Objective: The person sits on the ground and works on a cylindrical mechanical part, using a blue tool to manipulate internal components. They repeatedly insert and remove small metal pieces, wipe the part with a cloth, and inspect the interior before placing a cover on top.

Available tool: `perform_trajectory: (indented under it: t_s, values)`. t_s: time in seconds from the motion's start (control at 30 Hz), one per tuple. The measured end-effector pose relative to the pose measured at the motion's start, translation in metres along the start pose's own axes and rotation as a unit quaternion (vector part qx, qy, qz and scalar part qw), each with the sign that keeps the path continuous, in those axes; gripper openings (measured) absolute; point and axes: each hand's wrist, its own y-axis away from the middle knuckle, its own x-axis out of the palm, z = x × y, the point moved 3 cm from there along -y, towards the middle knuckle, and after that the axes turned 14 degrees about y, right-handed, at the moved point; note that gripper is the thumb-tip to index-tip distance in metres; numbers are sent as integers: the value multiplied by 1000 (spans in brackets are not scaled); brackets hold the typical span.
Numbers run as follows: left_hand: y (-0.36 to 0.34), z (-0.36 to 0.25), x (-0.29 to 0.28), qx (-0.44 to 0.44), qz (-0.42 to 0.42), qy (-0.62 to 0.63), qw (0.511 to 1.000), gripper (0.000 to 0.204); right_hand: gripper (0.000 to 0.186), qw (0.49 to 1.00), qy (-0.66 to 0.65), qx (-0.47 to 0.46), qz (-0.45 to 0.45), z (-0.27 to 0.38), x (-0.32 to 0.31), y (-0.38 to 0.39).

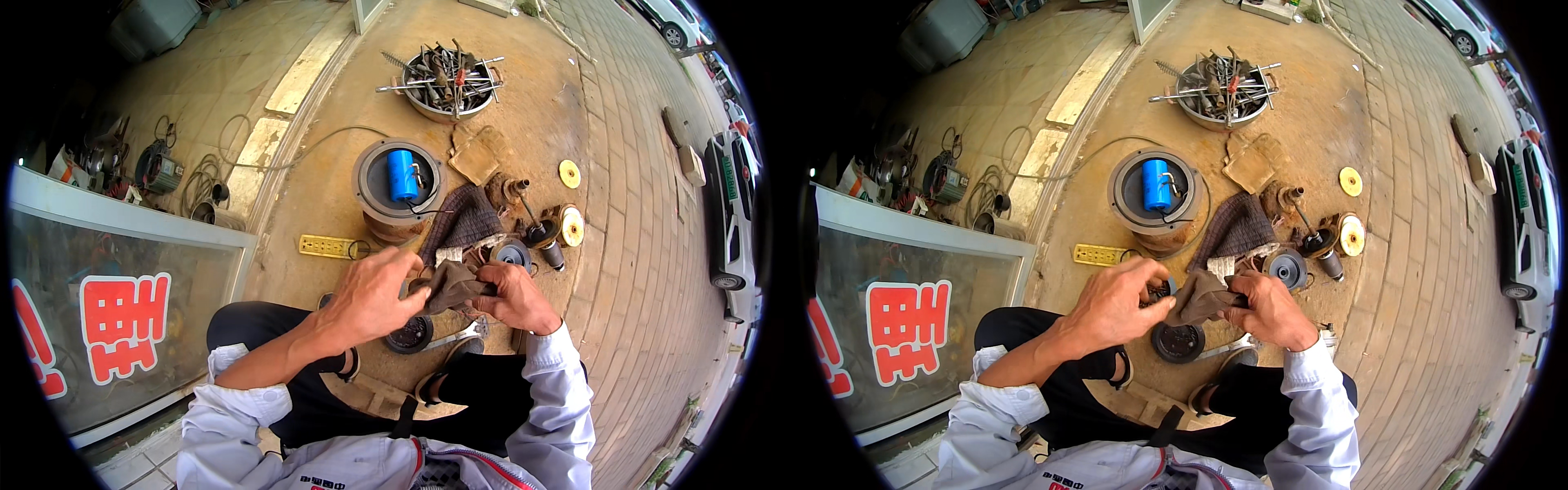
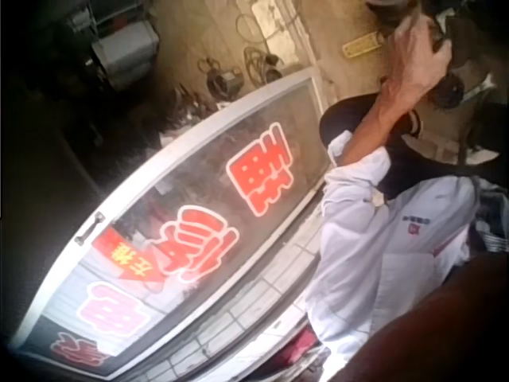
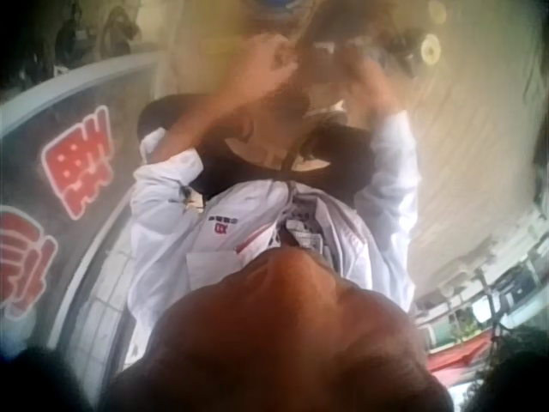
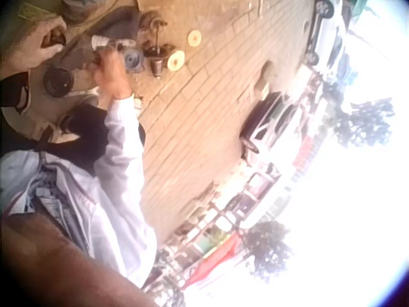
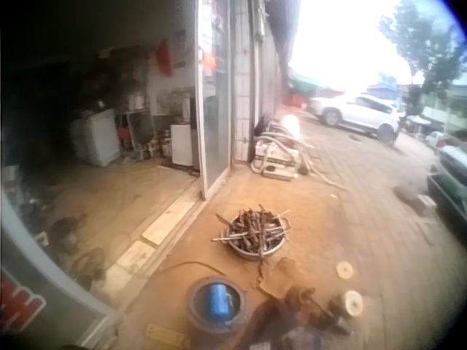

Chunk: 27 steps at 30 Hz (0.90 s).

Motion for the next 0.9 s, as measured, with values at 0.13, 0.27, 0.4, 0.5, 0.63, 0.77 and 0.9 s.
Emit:
perform_trajectory:
  t_s: [0.13, 0.27, 0.4, 0.5, 0.63, 0.77, 0.9]
  values:
    - [-35, 1, -23, 32, -108, -105, 988, 48, 31, 996, 86, 23, -16, -1, 10, 0]
    - [-58, 9, -15, 60, -119, -183, 974, 57, 31, 991, 129, 16, -23, 6, 19, -2]
    - [-69, 23, -5, 141, -142, -195, 960, 25, 29, 990, 139, 10, -36, 6, 22, 2]
    - [-66, 13, -23, 158, -207, -112, 959, 12, 29, 987, 150, 7, -48, 2, 24, 8]
    - [-56, 0, -61, 111, -221, 164, 955, 19, 30, 985, 162, 25, -57, 9, 21, 13]
    - [-40, -9, -71, 56, -162, 541, 823, 21, 35, 987, 37, 11, -154, 21, 14, 12]
    - [-25, 0, -59, -12, -160, 651, 742, 20, 67, 941, -310, -48, -126, 58, 3, 8]
